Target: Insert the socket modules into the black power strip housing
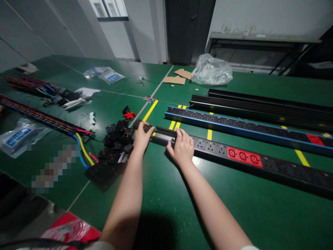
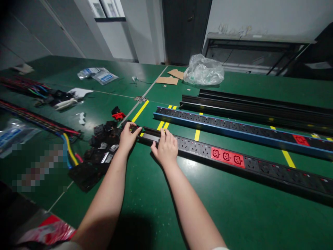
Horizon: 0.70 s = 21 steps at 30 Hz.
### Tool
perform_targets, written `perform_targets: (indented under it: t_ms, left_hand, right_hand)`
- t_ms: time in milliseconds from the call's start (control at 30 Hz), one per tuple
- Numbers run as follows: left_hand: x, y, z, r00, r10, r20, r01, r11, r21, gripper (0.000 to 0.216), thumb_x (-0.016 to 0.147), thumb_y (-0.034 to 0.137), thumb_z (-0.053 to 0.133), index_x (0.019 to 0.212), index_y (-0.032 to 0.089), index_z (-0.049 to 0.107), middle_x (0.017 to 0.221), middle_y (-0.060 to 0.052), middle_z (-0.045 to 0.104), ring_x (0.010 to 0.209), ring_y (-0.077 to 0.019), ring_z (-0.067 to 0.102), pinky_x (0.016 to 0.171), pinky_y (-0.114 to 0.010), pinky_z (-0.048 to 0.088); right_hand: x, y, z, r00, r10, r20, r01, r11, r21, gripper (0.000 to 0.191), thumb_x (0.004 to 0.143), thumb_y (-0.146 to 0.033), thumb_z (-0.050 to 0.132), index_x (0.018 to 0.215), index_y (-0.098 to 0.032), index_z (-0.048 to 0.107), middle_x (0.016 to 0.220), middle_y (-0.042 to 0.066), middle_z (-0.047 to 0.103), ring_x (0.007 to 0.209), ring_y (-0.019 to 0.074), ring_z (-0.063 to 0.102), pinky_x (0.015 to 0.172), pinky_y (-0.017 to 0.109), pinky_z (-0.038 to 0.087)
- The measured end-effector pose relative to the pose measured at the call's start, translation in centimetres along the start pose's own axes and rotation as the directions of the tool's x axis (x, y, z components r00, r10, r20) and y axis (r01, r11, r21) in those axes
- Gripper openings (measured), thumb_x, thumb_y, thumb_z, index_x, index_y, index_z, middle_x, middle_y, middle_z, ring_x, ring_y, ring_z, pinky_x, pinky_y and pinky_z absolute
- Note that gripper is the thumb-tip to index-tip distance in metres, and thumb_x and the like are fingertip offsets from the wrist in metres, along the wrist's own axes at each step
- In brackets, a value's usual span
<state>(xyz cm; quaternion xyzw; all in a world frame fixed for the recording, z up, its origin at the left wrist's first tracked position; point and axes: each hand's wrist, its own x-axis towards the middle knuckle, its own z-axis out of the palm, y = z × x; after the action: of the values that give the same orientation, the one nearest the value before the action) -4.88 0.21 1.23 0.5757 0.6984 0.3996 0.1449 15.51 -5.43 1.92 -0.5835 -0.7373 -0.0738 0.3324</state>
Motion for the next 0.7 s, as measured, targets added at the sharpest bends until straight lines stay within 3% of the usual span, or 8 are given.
perform_targets:
  t_ms: [100,200,467,567,700]
  left_hand:
    - [-0.4,0.7,-0.1,0.997,-0.001,-0.075,0.001,1.000,-0.001,0.036,0.087,0.050,0.053,0.112,0.026,0.063,0.100,-0.003,0.069,0.090,-0.0204,0.064,0.080,-0.030,0.045]
    - [-0.4,1.3,-0.3,0.993,-0.017,-0.120,0.006,0.995,-0.095,0.041,0.091,0.054,0.044,0.105,0.023,0.067,0.097,-0.004,0.071,0.087,-0.0189,0.064,0.077,-0.027,0.045]
    - [0.5,1.1,-0.3,0.995,-0.096,-0.010,0.092,0.972,-0.214,0.071,0.094,0.064,0.023,0.100,0.016,0.074,0.085,-0.007,0.071,0.075,-0.0180,0.062,0.069,-0.027,0.045]
    - [0.7,0.9,-0.2,0.994,-0.102,0.029,0.106,0.960,-0.259,0.075,0.093,0.067,0.021,0.102,0.015,0.075,0.080,-0.007,0.071,0.069,-0.0174,0.061,0.066,-0.027,0.045]
    - [0.9,0.6,0.1,0.993,-0.112,0.043,0.120,0.954,-0.273,0.075,0.093,0.067,0.020,0.098,0.015,0.074,0.085,-0.008,0.072,0.076,-0.0184,0.064,0.072,-0.027,0.047]
  right_hand:
    - [0.0,0.0,0.1,1.000,-0.003,-0.004,0.003,1.000,0.002,0.059,0.089,-0.038,0.052,0.139,-0.008,0.046,0.133,0.017,0.056,0.119,0.0264,0.050,0.099,0.038,0.033]
    - [-0.1,0.1,0.1,1.000,-0.007,0.000,0.007,1.000,0.000,0.058,0.090,-0.039,0.050,0.139,-0.008,0.046,0.132,0.017,0.056,0.119,0.0265,0.050,0.099,0.038,0.033]
    - [-0.1,0.1,0.1,1.000,-0.003,0.015,0.004,1.000,-0.011,0.058,0.090,-0.039,0.048,0.139,-0.008,0.046,0.132,0.018,0.056,0.119,0.0269,0.049,0.099,0.038,0.033]
    - [-0.1,0.1,0.1,1.000,-0.003,0.017,0.003,1.000,-0.009,0.058,0.090,-0.040,0.049,0.139,-0.008,0.046,0.132,0.017,0.056,0.119,0.0267,0.049,0.099,0.038,0.033]
    - [-0.1,0.0,0.1,1.000,-0.002,0.019,0.002,1.000,-0.013,0.057,0.091,-0.040,0.048,0.138,-0.008,0.047,0.132,0.018,0.056,0.119,0.0269,0.049,0.100,0.038,0.032]
